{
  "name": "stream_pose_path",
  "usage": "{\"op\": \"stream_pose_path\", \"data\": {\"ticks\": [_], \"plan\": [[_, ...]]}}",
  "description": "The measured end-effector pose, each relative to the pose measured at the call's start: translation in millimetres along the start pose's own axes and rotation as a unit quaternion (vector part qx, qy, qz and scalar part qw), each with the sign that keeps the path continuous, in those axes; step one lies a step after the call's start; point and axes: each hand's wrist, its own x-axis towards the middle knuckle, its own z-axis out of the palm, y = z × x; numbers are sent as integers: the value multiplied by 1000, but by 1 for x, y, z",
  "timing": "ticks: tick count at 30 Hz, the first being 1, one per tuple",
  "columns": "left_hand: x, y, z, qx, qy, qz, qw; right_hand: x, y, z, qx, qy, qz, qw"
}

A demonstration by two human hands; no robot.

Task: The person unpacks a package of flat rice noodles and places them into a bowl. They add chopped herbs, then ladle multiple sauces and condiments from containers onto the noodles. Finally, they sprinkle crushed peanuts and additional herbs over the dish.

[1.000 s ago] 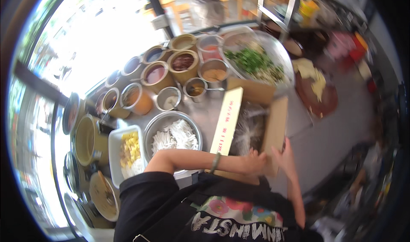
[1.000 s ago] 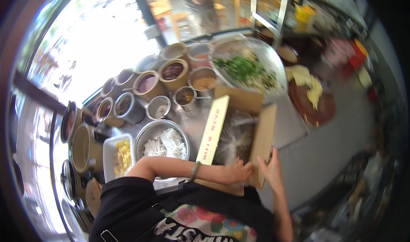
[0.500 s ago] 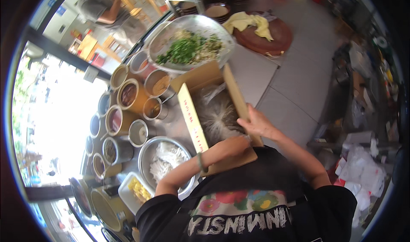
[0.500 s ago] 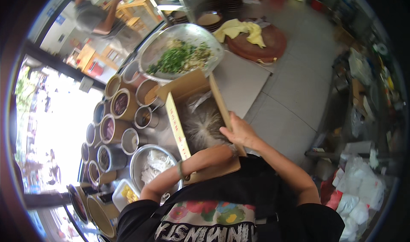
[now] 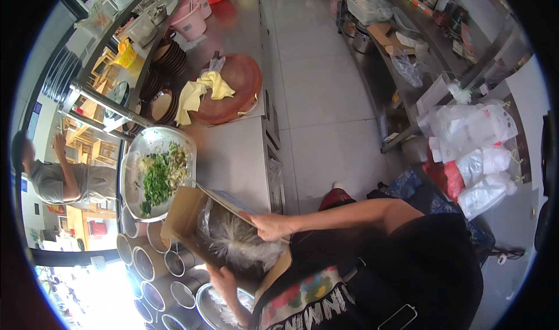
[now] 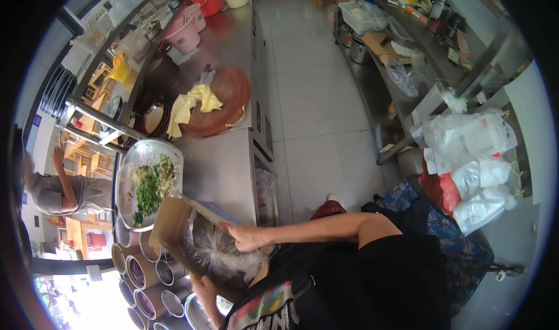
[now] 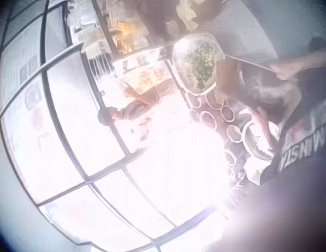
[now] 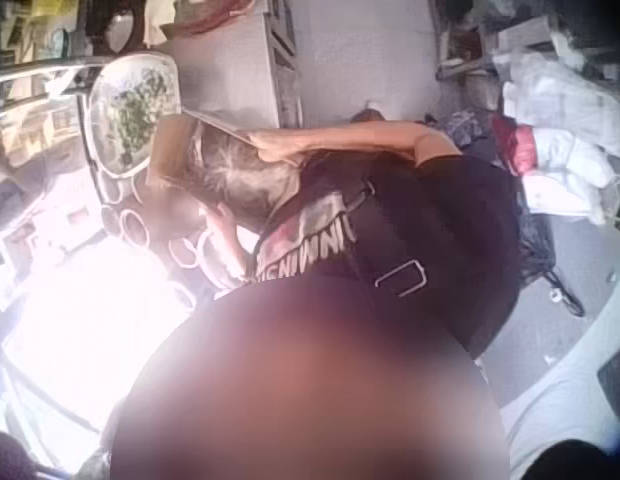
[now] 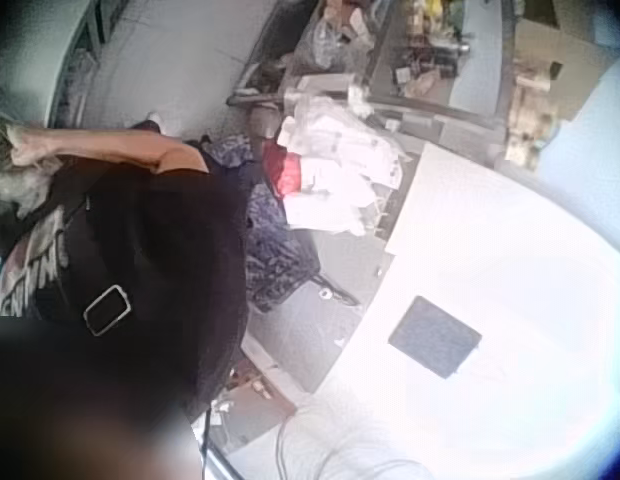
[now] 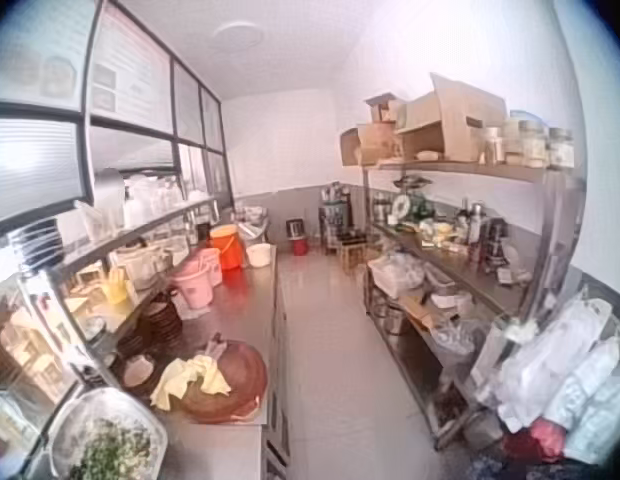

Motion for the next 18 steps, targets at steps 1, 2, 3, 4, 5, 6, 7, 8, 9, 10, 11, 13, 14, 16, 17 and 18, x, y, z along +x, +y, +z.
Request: {"op": "stream_pose_path", "data": {"ticks": [1,2,3,4,5,6,7,8,9,10,11,13,14,16,17,18], "plan": [[2,-4,-5,-29,15,-48,998,-8,2,-5,34,8,-34,999],[-3,-6,-16,-57,22,-27,998,-15,3,-12,64,19,-70,995],[-8,-6,-20,-215,24,-93,972,-25,1,-19,78,27,-99,992],[-15,-4,-28,-197,12,-124,972,-36,2,-32,79,14,-84,993],[-25,4,-33,-174,9,-153,973,-47,0,-45,80,0,-69,994],[-34,15,-36,-159,-7,-222,962,-55,0,-62,93,-29,-32,995],[-43,33,-34,-178,24,-187,966,-62,1,-84,99,-55,-30,993],[-52,55,-32,-188,48,-181,964,-71,1,-105,107,-79,-25,991],[-58,81,-32,-255,57,-196,945,-80,1,-127,121,-100,-8,988],[-61,112,-27,-245,98,-200,944,-91,3,-150,120,-102,-27,987],[-61,144,-30,-232,57,-164,957,-101,4,-173,126,-105,-36,986],[-48,205,-31,-242,28,-107,964,-120,7,-215,152,-95,-40,983],[-41,234,-24,-266,40,-89,959,-128,9,-235,147,-69,-41,986],[-14,280,-12,-202,33,-51,977,-143,15,-272,166,-14,-42,985],[4,299,1,-209,57,-56,975,-152,22,-292,157,6,-37,987],[25,315,15,-217,80,-59,971,-158,27,-310,161,43,-41,985]]}}
